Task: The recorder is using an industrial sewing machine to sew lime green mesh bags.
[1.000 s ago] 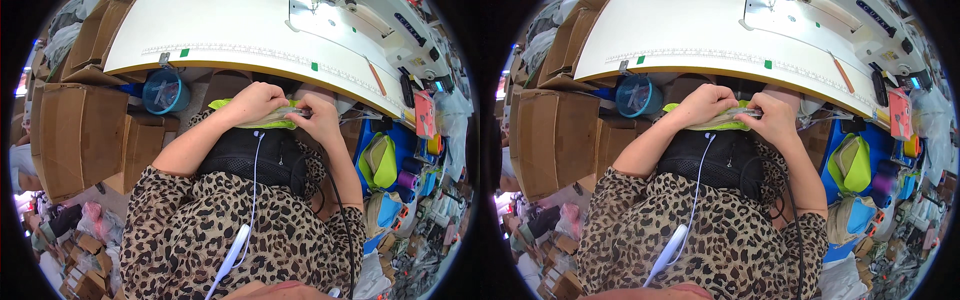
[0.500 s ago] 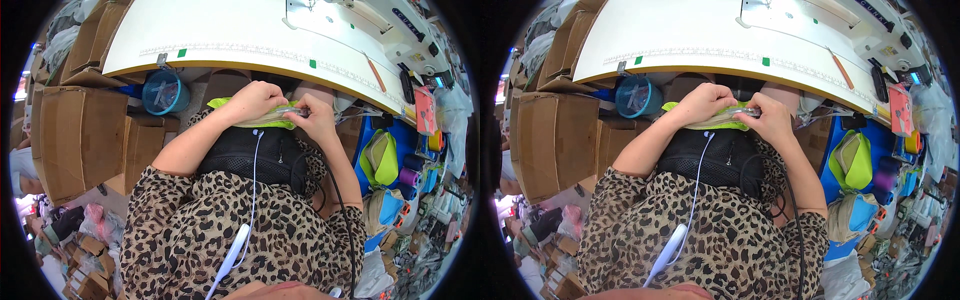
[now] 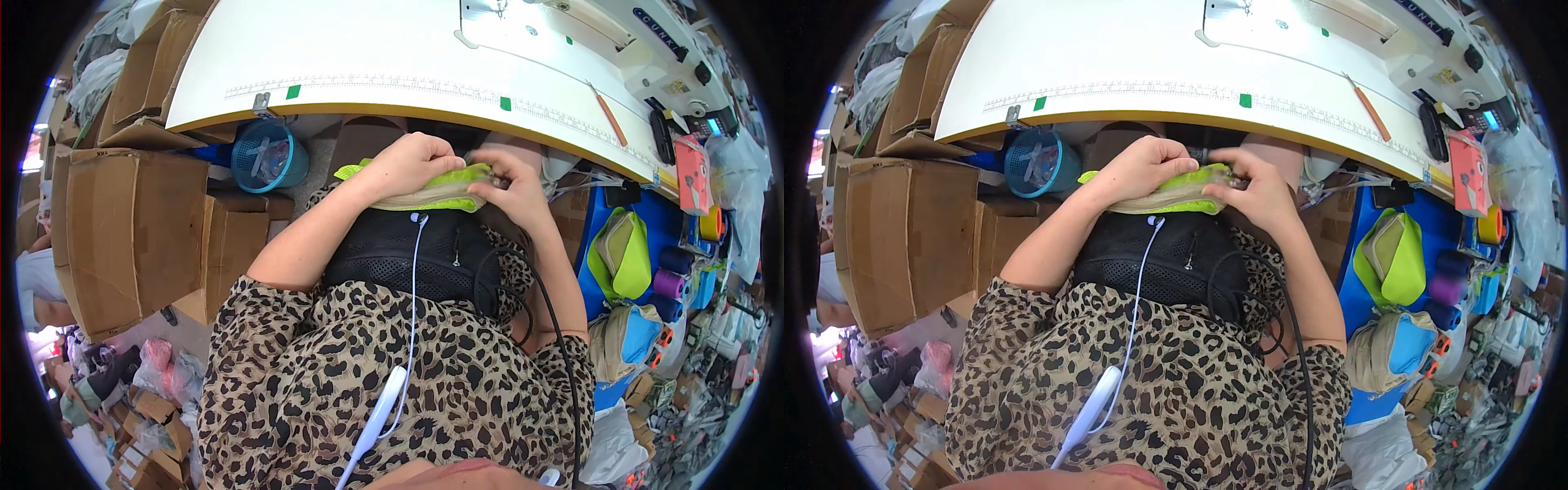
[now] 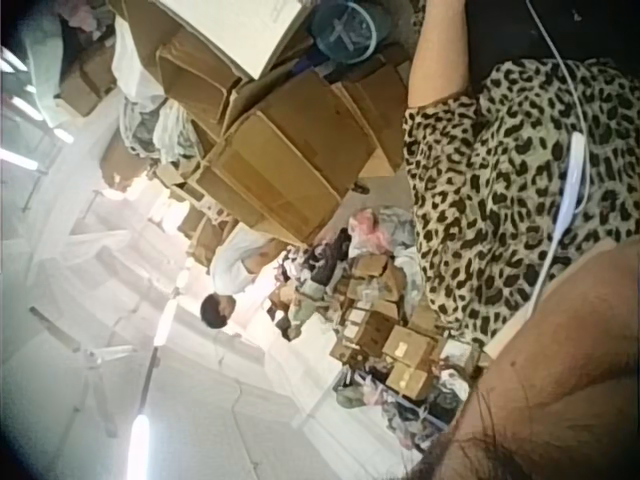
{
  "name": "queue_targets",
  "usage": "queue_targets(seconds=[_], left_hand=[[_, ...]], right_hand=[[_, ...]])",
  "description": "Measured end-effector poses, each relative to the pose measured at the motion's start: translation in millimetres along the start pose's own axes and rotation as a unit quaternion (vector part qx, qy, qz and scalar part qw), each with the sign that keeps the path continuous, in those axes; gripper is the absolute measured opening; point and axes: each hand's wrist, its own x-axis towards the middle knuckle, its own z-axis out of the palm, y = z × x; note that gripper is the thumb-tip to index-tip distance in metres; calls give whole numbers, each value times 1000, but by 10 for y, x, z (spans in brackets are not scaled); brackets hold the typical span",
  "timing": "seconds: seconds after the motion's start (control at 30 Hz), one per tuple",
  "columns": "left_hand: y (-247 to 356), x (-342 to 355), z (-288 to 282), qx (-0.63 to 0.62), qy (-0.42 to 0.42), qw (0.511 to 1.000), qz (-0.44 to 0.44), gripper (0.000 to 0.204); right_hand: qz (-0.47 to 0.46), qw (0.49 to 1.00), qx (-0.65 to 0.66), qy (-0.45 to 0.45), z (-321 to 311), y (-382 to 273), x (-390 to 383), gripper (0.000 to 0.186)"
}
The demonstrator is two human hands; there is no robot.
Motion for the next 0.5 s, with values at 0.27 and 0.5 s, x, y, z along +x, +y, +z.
queue_targets(seconds=[0.27,0.5], left_hand=[[-79,-43,-150,-47,-109,993,13,33],[14,-26,-185,-128,-94,987,21,34]], right_hand=[[-69,987,73,127,101,209,53,28],[-354,891,-256,123,14,-298,90,35]])
